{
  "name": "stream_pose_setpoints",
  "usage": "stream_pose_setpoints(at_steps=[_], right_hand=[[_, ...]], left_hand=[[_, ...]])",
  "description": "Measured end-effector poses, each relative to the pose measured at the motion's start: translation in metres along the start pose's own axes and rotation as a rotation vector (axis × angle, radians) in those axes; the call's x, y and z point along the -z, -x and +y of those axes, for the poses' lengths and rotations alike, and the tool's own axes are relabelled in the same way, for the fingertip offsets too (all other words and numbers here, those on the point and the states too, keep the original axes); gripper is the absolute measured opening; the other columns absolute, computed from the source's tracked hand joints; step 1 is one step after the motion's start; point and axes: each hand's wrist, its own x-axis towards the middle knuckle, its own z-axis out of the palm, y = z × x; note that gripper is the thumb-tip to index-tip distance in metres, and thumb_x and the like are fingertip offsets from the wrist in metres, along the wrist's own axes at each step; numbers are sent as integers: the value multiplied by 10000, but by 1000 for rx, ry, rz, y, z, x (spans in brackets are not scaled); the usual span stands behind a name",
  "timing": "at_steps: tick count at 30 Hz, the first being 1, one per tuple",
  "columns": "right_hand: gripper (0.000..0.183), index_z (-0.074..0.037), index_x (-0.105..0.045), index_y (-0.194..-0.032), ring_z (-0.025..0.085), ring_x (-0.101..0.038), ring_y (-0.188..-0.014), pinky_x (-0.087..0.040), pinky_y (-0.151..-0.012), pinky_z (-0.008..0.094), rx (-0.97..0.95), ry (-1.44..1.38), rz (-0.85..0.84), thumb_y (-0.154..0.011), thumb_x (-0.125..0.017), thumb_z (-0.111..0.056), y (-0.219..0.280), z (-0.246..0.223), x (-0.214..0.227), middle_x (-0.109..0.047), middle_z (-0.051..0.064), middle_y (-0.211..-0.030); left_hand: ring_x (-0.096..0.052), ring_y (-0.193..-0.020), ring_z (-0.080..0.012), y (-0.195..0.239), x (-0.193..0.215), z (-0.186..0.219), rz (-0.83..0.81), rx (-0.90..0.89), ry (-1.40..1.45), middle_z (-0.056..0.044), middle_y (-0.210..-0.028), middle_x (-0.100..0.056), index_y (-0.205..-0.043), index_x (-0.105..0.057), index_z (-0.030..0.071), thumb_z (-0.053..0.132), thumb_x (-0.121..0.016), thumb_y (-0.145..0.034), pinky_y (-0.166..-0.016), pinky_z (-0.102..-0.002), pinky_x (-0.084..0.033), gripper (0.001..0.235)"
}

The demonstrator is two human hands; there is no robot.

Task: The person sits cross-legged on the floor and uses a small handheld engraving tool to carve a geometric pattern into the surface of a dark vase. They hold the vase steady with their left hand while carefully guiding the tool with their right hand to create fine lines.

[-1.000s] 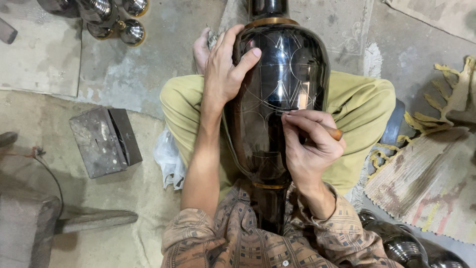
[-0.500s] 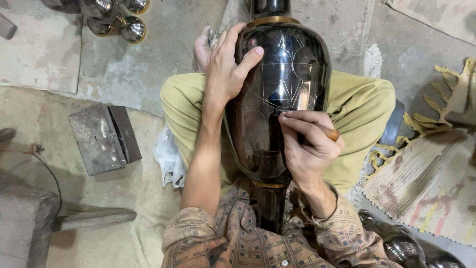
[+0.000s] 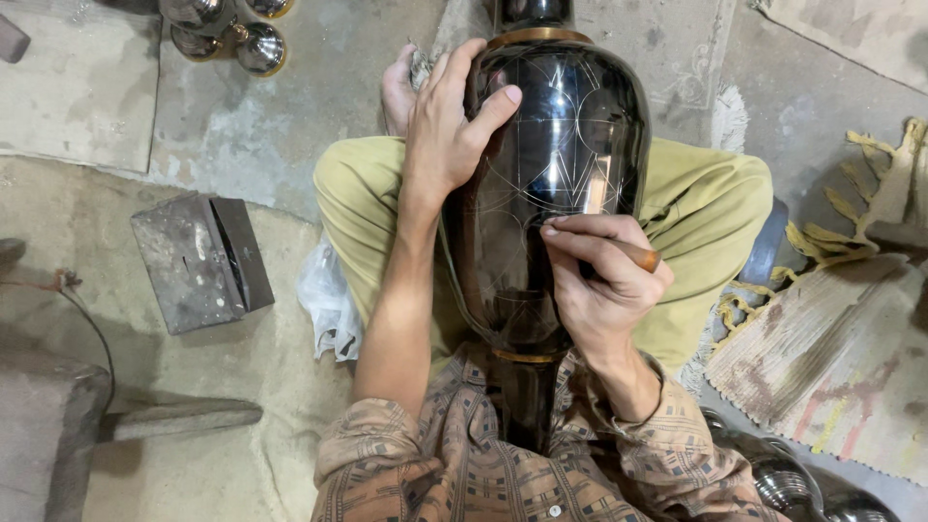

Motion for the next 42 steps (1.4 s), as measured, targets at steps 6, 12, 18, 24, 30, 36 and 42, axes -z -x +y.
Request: stream_pose_setpoints(at_steps=[6,12,18,24,30,36,42], right_hand=[[180,-4,-769,-959,189,-717,-904,-567,-782,250,-4,-3,17,-839,-815,122,2,0,-1,-737,109,-980],[176,-28,-771,-935,172,-739,-915,-594,-782,238,40,-66,-103,-865,-818,126,-3,6,7,-745,101,-985],[178,-10,-771,-962,187,-727,-913,-582,-780,245,5,-26,-28,-859,-814,130,1,5,2,-740,103,-1008],[173,-32,-774,-924,166,-731,-882,-578,-746,231,56,-106,-164,-851,-818,119,-8,10,11,-746,91,-994],[188,-31,-777,-939,165,-726,-877,-565,-738,234,53,-89,-169,-853,-812,132,-11,11,12,-751,87,-995],[200,-33,-767,-904,171,-734,-887,-593,-804,263,74,-175,-313,-805,-787,140,-21,17,24,-746,91,-985],[196,-18,-770,-898,175,-732,-894,-587,-812,268,58,-160,-311,-795,-780,149,-21,18,23,-754,101,-978]], left_hand=[[-604,-1318,-358,0,0,-4,-10,7,26,-217,-1360,-647,-1401,-552,-33,535,-639,-958,-1170,-401,-377,725],[-593,-1336,-365,1,-1,-5,-11,4,47,-223,-1381,-636,-1408,-553,-42,538,-642,-955,-1178,-404,-377,742],[-618,-1295,-339,-1,-1,-4,-20,43,69,-196,-1331,-663,-1403,-555,-17,578,-630,-930,-1161,-403,-376,764],[-642,-1285,-324,0,0,-2,0,4,-20,-169,-1278,-705,-1380,-576,-6,550,-629,-941,-1221,-478,-257,710],[-636,-1295,-335,0,-1,-1,-3,18,-34,-175,-1300,-694,-1384,-579,-2,556,-632,-944,-1207,-459,-312,712],[-608,-1311,-359,-1,-3,-4,-16,29,41,-206,-1345,-657,-1405,-554,-13,574,-635,-940,-1160,-412,-385,753],[-611,-1326,-344,1,-2,-4,7,-9,-64,-192,-1341,-675,-1395,-571,-14,592,-611,-951,-1232,-459,-236,753]])
